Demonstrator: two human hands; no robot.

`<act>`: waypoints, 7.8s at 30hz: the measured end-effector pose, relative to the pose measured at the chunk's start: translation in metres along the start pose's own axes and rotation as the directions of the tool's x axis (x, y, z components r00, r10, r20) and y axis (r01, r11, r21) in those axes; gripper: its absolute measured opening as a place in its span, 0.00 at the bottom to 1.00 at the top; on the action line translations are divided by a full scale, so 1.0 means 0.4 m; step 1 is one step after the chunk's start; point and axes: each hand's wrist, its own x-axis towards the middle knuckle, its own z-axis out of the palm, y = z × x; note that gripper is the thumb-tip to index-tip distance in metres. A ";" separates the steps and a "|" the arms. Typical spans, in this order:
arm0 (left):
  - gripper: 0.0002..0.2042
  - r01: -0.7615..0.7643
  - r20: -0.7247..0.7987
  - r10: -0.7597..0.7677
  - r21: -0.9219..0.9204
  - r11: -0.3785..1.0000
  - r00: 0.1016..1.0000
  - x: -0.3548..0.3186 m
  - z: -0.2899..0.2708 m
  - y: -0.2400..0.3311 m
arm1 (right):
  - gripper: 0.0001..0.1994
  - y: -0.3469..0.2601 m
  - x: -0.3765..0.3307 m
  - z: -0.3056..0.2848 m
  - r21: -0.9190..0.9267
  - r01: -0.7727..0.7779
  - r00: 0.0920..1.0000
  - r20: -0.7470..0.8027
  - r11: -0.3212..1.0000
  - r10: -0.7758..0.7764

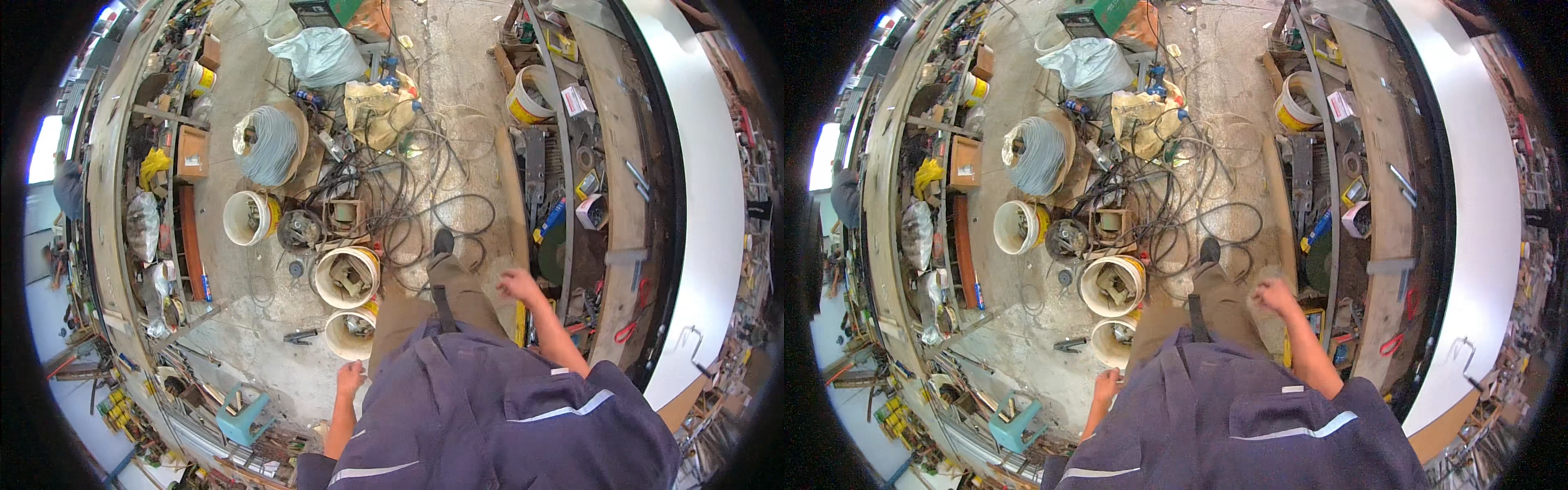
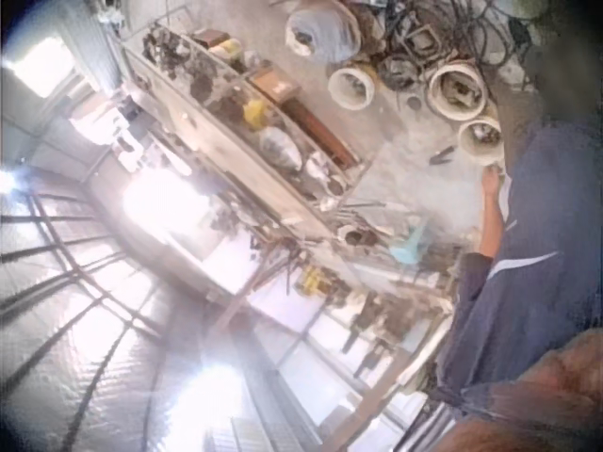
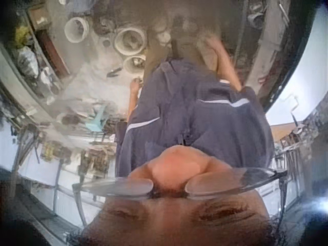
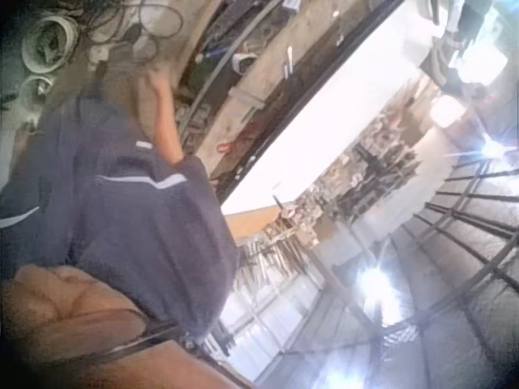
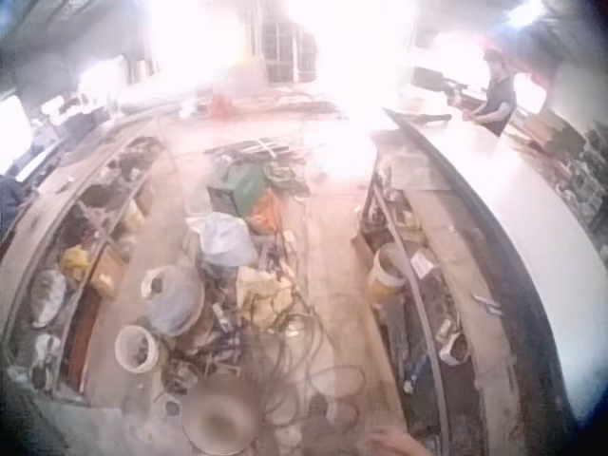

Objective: The person uses a cordless drill to fasten screws into a wooden tabletop, then flips the table and uses a nail gun to attach a black trim strip along the edge. The person also uses a manual hand tool to tighten a handle on the tabletop.

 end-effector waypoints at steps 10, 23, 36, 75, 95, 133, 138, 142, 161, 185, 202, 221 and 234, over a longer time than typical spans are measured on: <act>0.21 -0.252 0.094 0.243 0.091 0.964 0.965 0.225 0.117 0.771 | 0.16 -0.613 0.281 -0.178 0.046 0.032 0.995 -0.096 0.998 -0.027; 0.20 -0.254 0.227 0.268 -0.087 0.963 0.936 0.539 0.192 1.555 | 0.14 -1.050 0.725 -0.199 -0.050 0.031 0.990 -0.137 0.998 -0.038; 0.22 0.036 0.167 0.018 -0.316 0.948 0.986 0.759 0.473 1.608 | 0.15 -1.076 1.555 -0.166 -0.787 0.297 0.954 0.216 0.540 -0.209; 0.21 0.235 0.398 0.035 -0.606 0.760 0.917 1.391 0.834 1.654 | 0.15 -0.836 2.193 -0.069 -0.876 0.310 0.945 0.242 0.370 -0.219; 0.22 0.270 0.241 -0.184 -0.951 0.153 0.953 1.286 0.625 1.597 | 0.12 -1.264 1.995 0.037 -0.254 0.395 0.865 0.427 0.883 -0.264; 0.22 -0.124 -0.210 -0.861 -0.977 0.172 0.464 0.660 0.469 0.830 | 0.09 -1.351 1.536 -0.247 -0.893 0.272 0.961 0.272 0.359 -0.053; 0.27 0.125 -0.257 -0.923 -0.945 0.302 0.288 0.666 0.657 0.700 | 0.10 -1.427 1.122 -0.203 -0.693 0.402 0.897 0.427 0.599 -0.109; 0.32 0.161 -0.354 -0.758 -0.845 0.510 0.548 0.560 0.733 1.010 | 0.08 -1.487 0.886 -0.149 -0.584 0.449 0.852 0.508 0.676 -0.128; 0.28 -0.234 -0.386 -0.380 -0.892 0.388 0.841 0.061 1.034 0.804 | 0.09 -1.237 0.203 0.276 -0.353 0.935 0.354 0.928 0.031 -0.115; 0.16 -0.640 -0.087 -0.859 -0.630 0.440 -0.505 -1.362 1.033 -0.118 | 0.12 0.378 -1.487 0.733 -0.661 0.448 -0.647 0.226 0.602 0.728; 0.25 -1.000 0.154 -0.988 0.010 0.018 -0.017 -1.471 0.756 -0.971 | 0.17 1.371 -1.972 1.008 -0.856 0.511 -0.500 -0.223 0.077 0.837; 0.21 -0.923 0.140 -0.989 0.372 0.099 -0.050 -1.885 1.205 -1.896 | 0.16 2.363 -2.534 0.798 -0.722 0.691 -0.430 -0.360 0.045 0.828; 0.15 -0.971 0.685 -0.706 -0.012 0.240 -0.183 -2.090 1.869 -2.268 | 0.07 3.106 -2.604 0.072 -0.327 0.863 0.001 -0.761 -0.384 0.649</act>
